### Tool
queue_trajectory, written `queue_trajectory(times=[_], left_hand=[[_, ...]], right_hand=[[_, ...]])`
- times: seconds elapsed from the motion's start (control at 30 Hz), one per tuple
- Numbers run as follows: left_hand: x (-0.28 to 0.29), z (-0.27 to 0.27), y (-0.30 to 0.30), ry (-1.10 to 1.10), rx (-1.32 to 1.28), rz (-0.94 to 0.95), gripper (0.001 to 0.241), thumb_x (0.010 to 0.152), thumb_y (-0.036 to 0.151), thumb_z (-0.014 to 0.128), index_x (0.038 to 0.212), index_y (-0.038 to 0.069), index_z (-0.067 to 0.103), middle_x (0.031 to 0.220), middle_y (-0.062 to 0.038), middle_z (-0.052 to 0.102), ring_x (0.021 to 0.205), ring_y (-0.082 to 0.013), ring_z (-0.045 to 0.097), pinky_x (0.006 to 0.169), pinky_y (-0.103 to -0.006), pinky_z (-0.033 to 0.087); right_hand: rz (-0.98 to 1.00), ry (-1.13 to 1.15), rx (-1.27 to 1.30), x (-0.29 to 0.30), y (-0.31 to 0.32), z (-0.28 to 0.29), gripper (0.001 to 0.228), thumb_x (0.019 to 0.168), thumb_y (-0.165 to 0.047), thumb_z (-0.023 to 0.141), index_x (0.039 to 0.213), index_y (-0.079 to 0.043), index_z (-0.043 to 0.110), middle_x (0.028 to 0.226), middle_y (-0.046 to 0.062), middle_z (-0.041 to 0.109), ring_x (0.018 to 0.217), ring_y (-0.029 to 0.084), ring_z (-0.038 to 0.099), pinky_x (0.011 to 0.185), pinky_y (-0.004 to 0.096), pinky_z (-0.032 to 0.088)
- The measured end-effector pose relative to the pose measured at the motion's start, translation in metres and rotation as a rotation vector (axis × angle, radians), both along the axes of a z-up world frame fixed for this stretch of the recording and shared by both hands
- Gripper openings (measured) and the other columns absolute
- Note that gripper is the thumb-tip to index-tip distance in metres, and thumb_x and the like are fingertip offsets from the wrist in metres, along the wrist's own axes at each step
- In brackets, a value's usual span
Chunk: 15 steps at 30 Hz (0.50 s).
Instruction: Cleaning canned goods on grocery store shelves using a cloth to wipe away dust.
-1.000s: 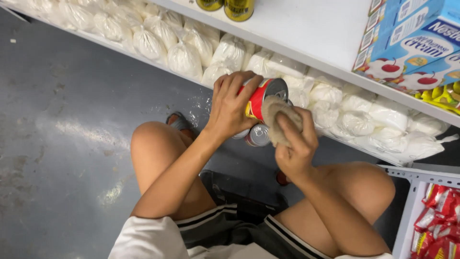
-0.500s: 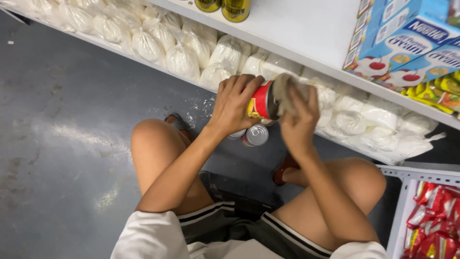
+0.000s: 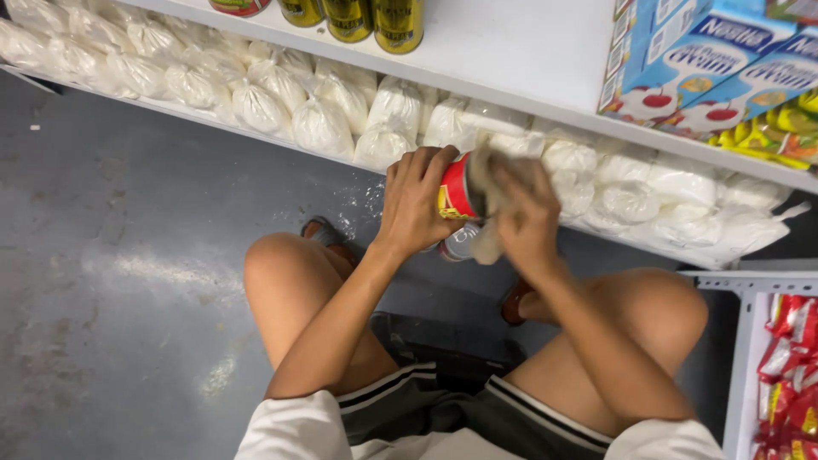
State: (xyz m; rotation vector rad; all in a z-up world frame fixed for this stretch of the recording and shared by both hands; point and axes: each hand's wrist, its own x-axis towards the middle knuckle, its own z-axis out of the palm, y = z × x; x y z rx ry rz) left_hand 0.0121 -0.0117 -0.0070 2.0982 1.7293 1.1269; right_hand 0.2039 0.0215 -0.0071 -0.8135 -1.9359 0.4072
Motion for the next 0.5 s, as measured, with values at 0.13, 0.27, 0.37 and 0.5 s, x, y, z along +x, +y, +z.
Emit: queue_trajectory(times=[0.13,0.27,0.37,0.5], left_hand=[[0.008,-0.003,0.005,-0.011,-0.062,0.036,0.100,0.050,0.025,0.089,0.142,0.014,0.051,0.117,-0.009,0.059,0.111,-0.0337,0.059,0.096,-0.0583,0.049],[0.001,0.015,0.005,-0.171,-0.059,0.085,0.097,0.052,0.022,0.092,0.139,0.010,0.053,0.116,-0.015,0.061,0.108,-0.0394,0.062,0.093,-0.0616,0.051],[-0.007,0.026,0.008,-0.173,-0.032,0.136,0.096,0.051,0.021,0.092,0.138,0.012,0.053,0.116,-0.011,0.059,0.108,-0.0371,0.061,0.096,-0.0585,0.050],[0.003,0.031,0.007,-0.317,0.030,0.052,0.092,0.052,0.023,0.094,0.134,0.010,0.056,0.111,-0.015,0.064,0.105,-0.0401,0.064,0.090,-0.0555,0.052]], right_hand=[[-0.017,0.011,0.015,-0.008,0.014,0.019,0.052,0.084,0.014,0.055,0.128,-0.006,0.072,0.110,0.016,0.060,0.101,0.044,0.067,0.087,0.049,0.054],[0.219,-0.038,-0.081,-0.003,0.003,0.044,0.047,0.083,0.013,0.055,0.117,-0.009,0.077,0.104,0.015,0.062,0.096,0.044,0.066,0.083,0.050,0.053],[0.285,-0.143,-0.053,0.033,0.020,0.047,0.051,0.072,0.011,0.048,0.108,-0.007,0.078,0.107,0.020,0.062,0.094,0.047,0.065,0.083,0.055,0.052],[0.113,-0.147,0.037,0.021,0.030,0.057,0.056,0.078,0.016,0.046,0.118,-0.006,0.078,0.106,0.019,0.059,0.091,0.045,0.063,0.080,0.052,0.051]])
